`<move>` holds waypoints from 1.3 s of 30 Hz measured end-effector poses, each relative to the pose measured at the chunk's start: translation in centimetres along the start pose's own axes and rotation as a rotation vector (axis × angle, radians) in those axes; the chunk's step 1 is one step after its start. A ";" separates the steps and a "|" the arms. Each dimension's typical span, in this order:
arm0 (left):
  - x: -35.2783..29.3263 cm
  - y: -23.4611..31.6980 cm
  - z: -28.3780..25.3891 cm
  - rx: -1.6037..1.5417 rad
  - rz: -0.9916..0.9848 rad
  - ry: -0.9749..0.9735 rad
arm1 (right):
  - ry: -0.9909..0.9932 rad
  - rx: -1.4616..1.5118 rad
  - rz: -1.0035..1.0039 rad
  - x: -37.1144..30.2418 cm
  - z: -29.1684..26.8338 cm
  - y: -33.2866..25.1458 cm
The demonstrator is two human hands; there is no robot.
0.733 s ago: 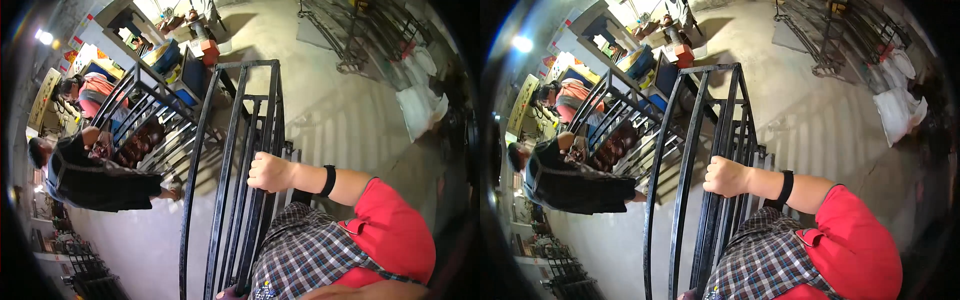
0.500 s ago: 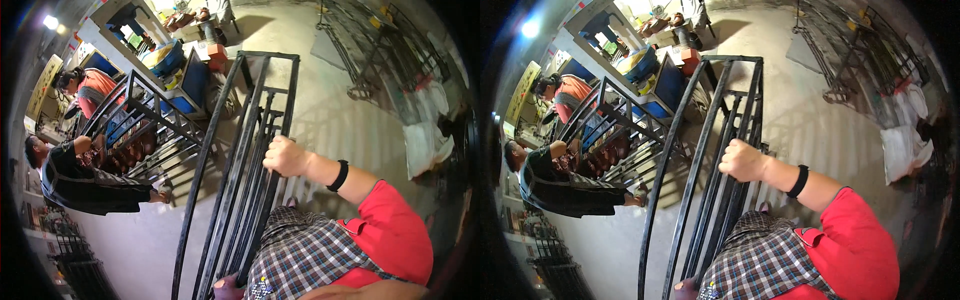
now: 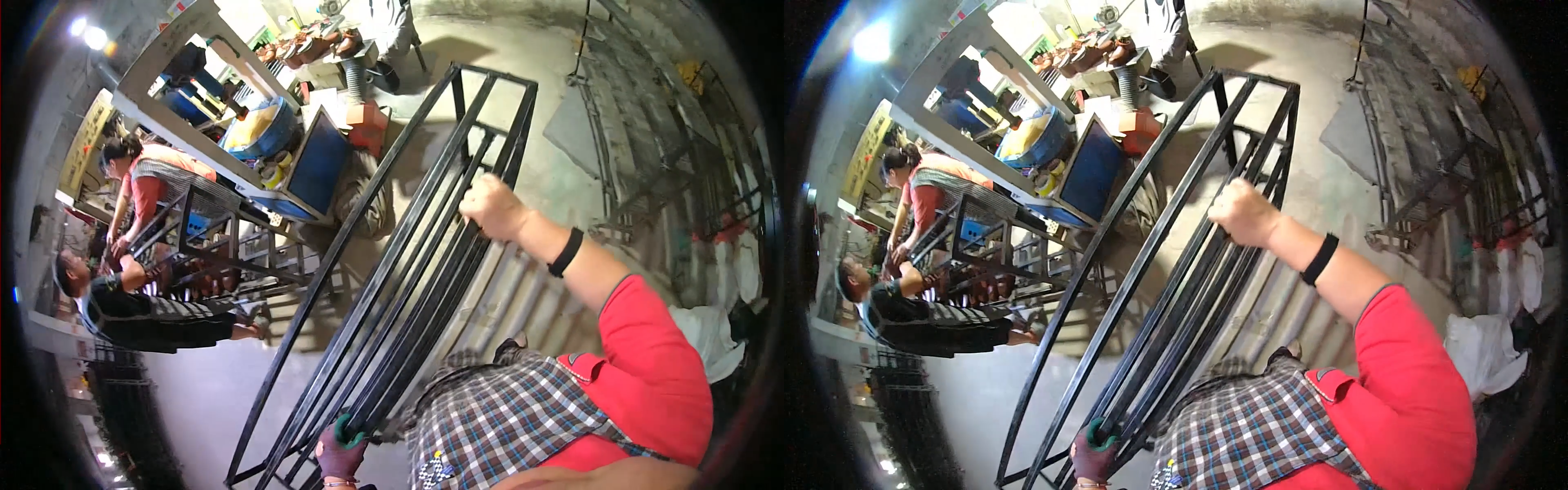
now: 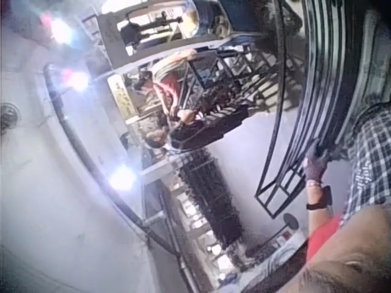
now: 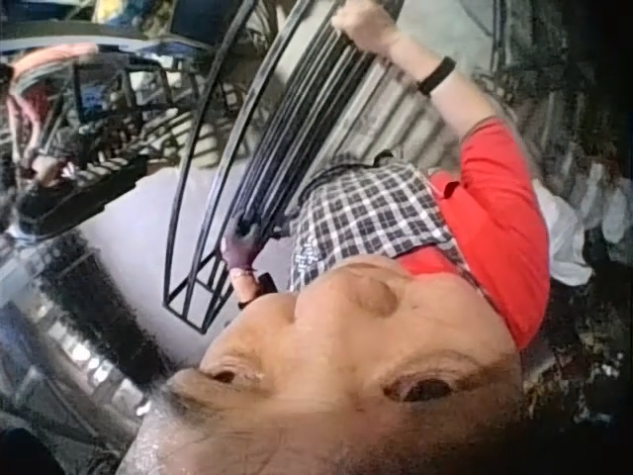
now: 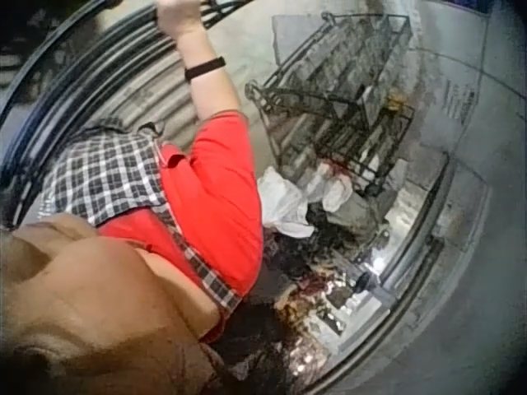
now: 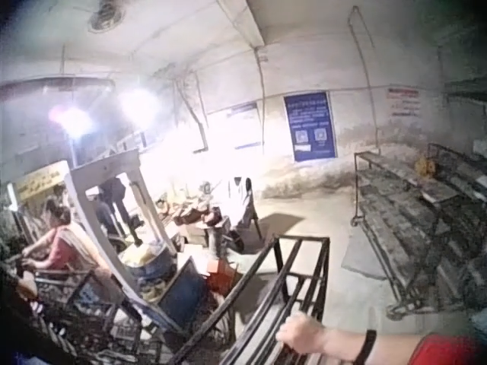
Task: Removing shoes from the heat treatment conveyor and trimming excess material with scissors.
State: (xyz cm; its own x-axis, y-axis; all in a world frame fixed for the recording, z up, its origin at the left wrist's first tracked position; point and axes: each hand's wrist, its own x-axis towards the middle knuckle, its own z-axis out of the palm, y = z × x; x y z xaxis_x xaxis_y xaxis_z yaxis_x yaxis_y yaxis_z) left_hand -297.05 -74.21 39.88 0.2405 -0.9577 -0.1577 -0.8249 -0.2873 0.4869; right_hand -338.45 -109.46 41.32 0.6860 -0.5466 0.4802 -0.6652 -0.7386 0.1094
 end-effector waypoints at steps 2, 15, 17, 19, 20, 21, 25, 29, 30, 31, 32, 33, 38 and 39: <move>2.4 6.9 2.3 0.076 -0.025 0.075 | -0.027 -0.055 -0.005 0.2 -2.6 11.7; 32.2 53.4 15.6 0.403 -0.286 -0.029 | 0.028 -0.112 0.128 1.3 -1.8 79.2; 39.1 62.7 18.6 0.487 -0.163 0.135 | 0.078 -0.208 0.134 0.1 -0.6 91.4; 44.6 71.7 21.3 0.535 -0.129 0.147 | 0.167 -0.263 0.164 1.9 -0.8 101.9; 47.8 77.9 22.6 0.534 -0.173 0.110 | 0.130 -0.252 0.190 2.2 -0.5 106.9; 51.1 82.2 24.5 0.461 -0.103 0.093 | 0.135 -0.186 0.245 1.2 0.4 114.5; 65.2 101.9 28.0 0.116 0.111 -0.034 | -0.258 -0.530 0.748 2.3 1.3 134.1; 73.9 117.0 28.9 -0.186 0.516 0.158 | 0.110 -0.098 0.315 0.7 3.9 137.2; 75.1 120.3 27.8 -0.197 0.592 0.129 | 0.100 0.055 0.254 1.2 3.1 134.0; 76.2 123.3 26.6 -0.162 0.605 0.103 | -0.008 0.058 0.280 2.4 0.8 130.8; 76.9 125.1 25.8 -0.164 0.622 0.107 | -0.117 0.057 0.320 3.0 -0.8 129.0; 77.7 126.5 25.6 -0.203 0.631 0.123 | -0.122 -0.040 0.331 2.5 0.3 132.2; 80.3 132.5 20.1 -0.227 0.555 0.178 | 0.107 -0.234 0.455 7.3 -1.2 153.6; 80.5 132.3 20.3 -0.227 0.566 0.179 | 0.085 -0.192 0.474 7.2 -1.7 154.2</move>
State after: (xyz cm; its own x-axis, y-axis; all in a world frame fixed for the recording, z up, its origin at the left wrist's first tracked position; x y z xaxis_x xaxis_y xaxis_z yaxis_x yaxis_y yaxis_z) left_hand -397.24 -189.06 74.15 -0.1028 -0.9439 0.3138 -0.7252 0.2870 0.6258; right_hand -436.60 -226.62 63.13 0.2751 -0.7638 0.5839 -0.9447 -0.3274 0.0168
